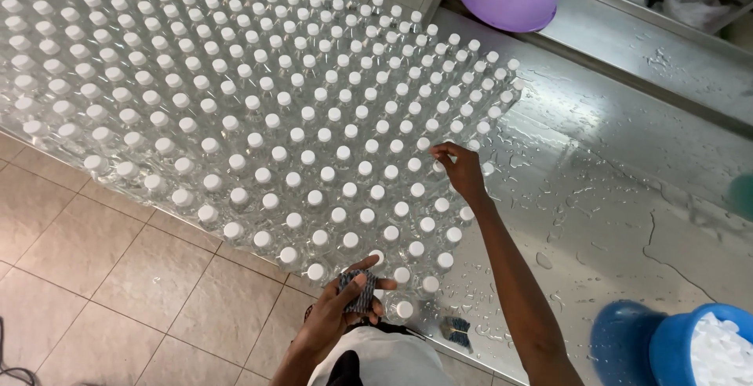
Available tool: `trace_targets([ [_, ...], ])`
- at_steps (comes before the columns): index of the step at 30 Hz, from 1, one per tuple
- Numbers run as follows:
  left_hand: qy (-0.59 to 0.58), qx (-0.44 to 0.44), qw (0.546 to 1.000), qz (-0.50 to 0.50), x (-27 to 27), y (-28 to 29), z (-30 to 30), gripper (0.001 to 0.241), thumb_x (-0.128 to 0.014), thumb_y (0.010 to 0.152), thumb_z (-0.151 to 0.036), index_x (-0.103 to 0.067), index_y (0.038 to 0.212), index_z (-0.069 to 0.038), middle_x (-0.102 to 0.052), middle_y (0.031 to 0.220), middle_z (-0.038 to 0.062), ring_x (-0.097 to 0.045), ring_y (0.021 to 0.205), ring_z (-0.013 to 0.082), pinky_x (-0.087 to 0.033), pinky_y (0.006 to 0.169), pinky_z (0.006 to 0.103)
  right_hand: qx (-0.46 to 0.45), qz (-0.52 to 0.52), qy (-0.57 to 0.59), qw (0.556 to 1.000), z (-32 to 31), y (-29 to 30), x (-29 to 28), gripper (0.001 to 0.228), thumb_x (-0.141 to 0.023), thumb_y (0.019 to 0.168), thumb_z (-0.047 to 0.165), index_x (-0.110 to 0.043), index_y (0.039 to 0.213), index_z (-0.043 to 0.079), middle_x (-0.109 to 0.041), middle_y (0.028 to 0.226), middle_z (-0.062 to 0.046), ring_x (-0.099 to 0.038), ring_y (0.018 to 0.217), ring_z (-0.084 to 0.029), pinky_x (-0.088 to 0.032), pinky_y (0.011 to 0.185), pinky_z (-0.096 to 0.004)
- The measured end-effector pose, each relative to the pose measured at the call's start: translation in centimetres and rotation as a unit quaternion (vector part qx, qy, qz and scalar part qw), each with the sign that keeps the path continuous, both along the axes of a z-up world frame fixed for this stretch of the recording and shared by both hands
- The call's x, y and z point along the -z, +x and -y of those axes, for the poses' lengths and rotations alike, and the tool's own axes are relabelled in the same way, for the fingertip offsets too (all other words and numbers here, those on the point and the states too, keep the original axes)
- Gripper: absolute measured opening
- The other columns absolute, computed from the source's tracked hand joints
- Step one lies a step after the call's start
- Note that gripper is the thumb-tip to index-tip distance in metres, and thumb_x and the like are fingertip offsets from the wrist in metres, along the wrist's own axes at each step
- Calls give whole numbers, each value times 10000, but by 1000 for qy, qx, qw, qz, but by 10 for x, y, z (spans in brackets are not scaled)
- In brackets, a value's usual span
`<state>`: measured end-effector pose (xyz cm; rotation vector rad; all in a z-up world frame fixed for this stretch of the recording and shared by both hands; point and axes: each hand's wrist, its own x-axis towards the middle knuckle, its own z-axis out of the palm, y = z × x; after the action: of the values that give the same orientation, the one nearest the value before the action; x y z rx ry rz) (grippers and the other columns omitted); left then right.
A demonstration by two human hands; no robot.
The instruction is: Placing plastic caps onto a large grid of water bottles on a production table.
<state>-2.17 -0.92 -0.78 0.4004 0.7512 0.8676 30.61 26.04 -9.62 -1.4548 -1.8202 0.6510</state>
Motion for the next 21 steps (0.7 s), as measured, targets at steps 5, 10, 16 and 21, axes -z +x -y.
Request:
trace_targets([
  [5,-17,-13,1000,-3,-1,-1,1,673,-600,1014,-321,-496,1608,-23,-801,1281,277,-732,783,266,-621,698,384,-24,46,-44,998,17,4,-27,251,-653,1105,249,-790,1275,126,-838,1159,-72,-812,1054,-219,-607,861,-357],
  [10,-12,-9,1000,-26,-5,1,2,702,-603,1009,-333,-482,1623,-15,-817,1268,255,-734,774,251,-643,694,377,-42,89,-24,995,18,22,-21,216,-648,1108,205,-765,1279,147,-820,1215,-89,-779,1105,-280,-591,922,-435],
  [16,-7,10,1000,-27,-4,6,1,694,-599,1023,-325,-463,1626,-10,-809,1247,248,-730,774,250,-639,689,370,-29,71,-7,997,12,20,-20,245,-666,1098,150,-755,1321,105,-803,1235,-94,-784,1081,-233,-598,955,-407],
  [21,-10,35,998,-44,-13,9,-2,729,-617,995,-376,-468,1617,-27,-810,1262,225,-727,784,240,-634,705,376,-52,111,16,992,5,20,-23,264,-693,1092,204,-798,1311,102,-826,978,-55,-772,869,-205,-493,1066,-399],
])
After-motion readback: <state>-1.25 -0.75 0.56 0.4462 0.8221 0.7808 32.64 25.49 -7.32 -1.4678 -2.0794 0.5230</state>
